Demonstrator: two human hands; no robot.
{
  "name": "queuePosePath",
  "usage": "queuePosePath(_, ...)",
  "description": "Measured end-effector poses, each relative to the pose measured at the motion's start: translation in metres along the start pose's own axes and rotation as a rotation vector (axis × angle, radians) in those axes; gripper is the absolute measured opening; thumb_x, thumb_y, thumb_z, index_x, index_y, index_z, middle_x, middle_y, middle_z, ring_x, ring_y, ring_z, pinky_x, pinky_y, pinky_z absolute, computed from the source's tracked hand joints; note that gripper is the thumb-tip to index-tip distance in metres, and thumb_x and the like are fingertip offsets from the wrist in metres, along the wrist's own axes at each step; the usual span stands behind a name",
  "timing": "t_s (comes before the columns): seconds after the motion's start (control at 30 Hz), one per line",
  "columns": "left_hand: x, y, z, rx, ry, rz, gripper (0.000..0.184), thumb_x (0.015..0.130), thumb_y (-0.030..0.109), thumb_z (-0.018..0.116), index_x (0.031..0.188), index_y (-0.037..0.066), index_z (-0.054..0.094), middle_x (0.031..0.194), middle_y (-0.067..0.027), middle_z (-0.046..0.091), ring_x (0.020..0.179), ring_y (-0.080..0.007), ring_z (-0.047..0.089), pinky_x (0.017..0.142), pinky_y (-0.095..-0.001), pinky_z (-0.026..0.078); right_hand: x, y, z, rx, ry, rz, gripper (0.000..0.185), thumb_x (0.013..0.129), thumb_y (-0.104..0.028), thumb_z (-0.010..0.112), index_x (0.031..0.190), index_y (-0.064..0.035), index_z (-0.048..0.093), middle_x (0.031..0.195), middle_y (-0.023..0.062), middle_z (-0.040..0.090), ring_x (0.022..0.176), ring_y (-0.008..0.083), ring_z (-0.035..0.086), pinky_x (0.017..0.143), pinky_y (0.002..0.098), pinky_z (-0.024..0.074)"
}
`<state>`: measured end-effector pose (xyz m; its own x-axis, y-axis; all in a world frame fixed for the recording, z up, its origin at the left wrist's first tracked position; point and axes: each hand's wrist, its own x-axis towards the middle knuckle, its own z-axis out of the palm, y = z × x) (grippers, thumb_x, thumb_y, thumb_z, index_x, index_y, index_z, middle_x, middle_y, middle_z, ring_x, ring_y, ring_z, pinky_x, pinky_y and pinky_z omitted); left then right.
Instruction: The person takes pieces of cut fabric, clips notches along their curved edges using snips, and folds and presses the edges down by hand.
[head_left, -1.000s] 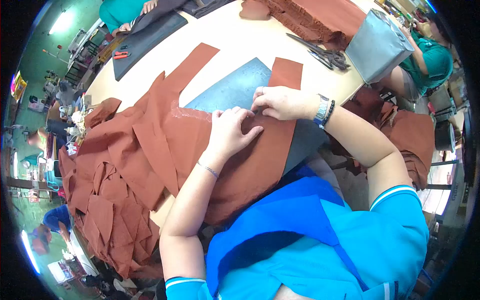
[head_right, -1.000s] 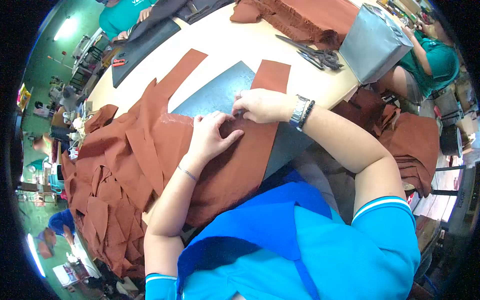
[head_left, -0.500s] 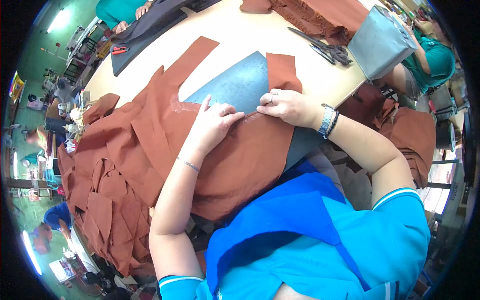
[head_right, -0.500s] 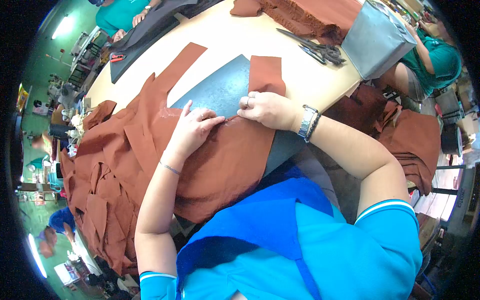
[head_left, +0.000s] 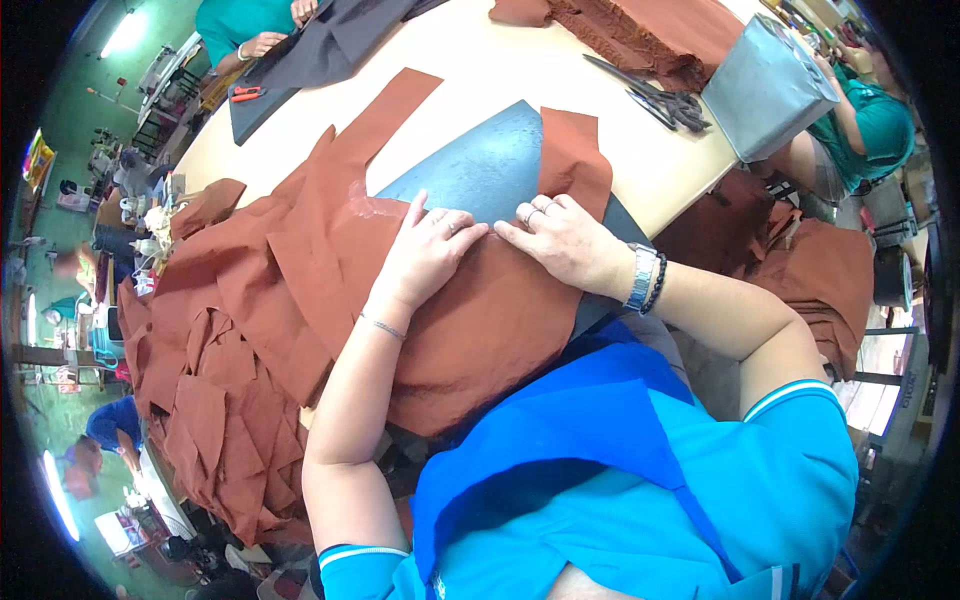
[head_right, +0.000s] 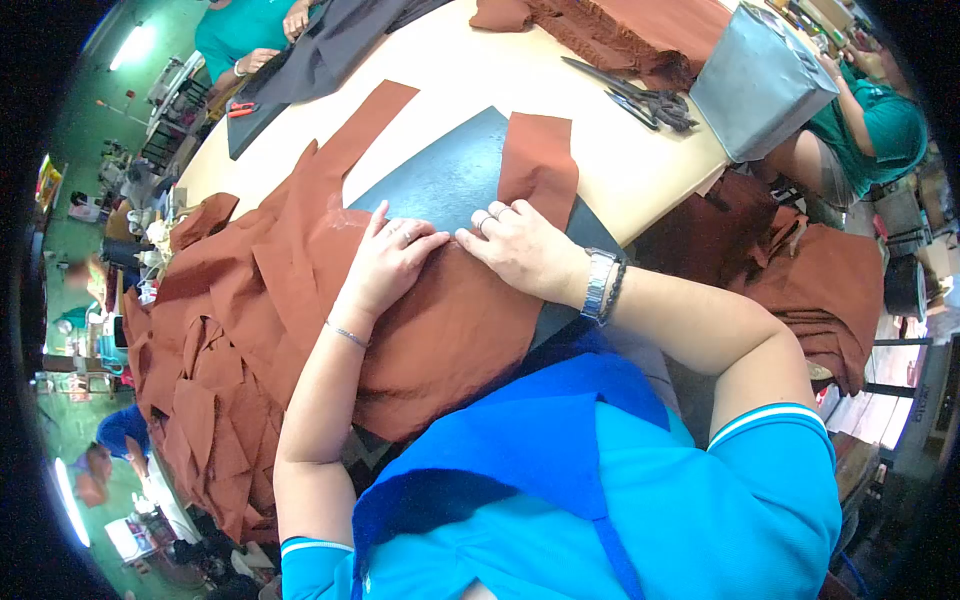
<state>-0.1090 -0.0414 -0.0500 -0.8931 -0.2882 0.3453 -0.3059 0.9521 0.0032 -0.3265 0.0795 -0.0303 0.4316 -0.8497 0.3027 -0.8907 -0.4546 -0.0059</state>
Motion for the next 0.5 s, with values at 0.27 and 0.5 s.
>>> queuePosePath(0.27,-0.012,-0.026,-0.006,0.088,0.099,0.0,0.02,0.082,0.011,0.065,0.096,0.022,0.075,0.098,0.0064,0.067,0.096,-0.0131,0.064,0.109,-0.0494,0.039,0.003,-0.005,0.016,0.024,0.028,0.019,0.034,0.088,-0.014,0.051,0.118,-0.0024,0.062,0.107,0.0099,0.061,0.099,0.0237,0.059,0.083,0.0345,0.0509)
queuePosePath(0.5,-0.015,-0.028,-0.002,0.067,0.105,-0.036,0.018,0.085,0.015,0.063,0.096,0.023,0.073,0.101,0.0079,0.067,0.102,-0.0117,0.063,0.111,-0.0556,0.037,0.008,-0.009,0.008,0.09,-0.011,0.065,0.036,0.089,-0.012,0.05,0.123,-0.0064,0.061,0.11,0.0108,0.059,0.101,0.0255,0.059,0.077,0.0372,0.0524)
